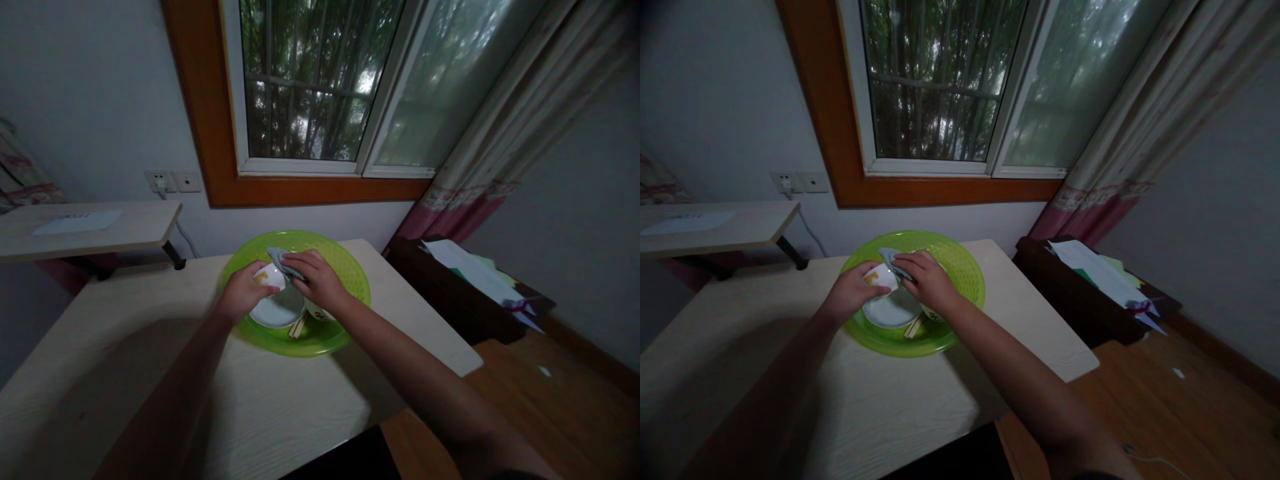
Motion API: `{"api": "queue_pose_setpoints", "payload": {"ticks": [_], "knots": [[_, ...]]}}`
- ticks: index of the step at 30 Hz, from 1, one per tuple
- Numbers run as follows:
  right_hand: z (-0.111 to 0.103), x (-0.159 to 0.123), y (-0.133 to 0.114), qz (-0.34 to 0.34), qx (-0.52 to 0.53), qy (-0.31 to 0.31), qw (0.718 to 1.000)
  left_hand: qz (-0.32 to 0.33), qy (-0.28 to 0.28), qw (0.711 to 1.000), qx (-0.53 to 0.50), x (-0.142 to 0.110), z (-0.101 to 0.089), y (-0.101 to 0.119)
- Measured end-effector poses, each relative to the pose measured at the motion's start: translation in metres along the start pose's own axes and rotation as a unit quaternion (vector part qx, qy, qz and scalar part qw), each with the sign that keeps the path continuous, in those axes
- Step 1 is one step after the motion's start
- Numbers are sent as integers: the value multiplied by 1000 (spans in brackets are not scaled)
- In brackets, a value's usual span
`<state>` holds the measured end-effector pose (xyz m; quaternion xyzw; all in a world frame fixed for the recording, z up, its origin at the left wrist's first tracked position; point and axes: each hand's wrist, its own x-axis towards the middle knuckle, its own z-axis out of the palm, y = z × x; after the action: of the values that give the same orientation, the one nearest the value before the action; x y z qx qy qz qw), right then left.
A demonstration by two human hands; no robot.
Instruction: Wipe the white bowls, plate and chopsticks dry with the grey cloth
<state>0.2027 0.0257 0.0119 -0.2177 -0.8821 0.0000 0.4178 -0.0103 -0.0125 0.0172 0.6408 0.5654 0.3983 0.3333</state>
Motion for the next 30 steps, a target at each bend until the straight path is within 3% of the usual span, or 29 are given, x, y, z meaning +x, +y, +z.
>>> {"api": "queue_pose_setpoints", "payload": {"ticks": [5, 13, 21, 26, 30], "knots": [[4, -1, -4, -71, 37, -60, 995, 23, 11, 1000, 2, 2, 1, -6], [3, 0, 8, 29, -25, 12, 999, -6, -4, 999, -44, 3, 1, -9], [2, 0, -3, -38, 24, -46, 998, 26, 6, 998, -55, 0, 0, -3], [4, 0, 9, 60, -3, 13, 998, -3, -18, 995, -97, 3, 0, -12], [6, -3, 26, 152, -7, 38, 988, -19, -31, 979, -202, 6, -1, -19]]}}
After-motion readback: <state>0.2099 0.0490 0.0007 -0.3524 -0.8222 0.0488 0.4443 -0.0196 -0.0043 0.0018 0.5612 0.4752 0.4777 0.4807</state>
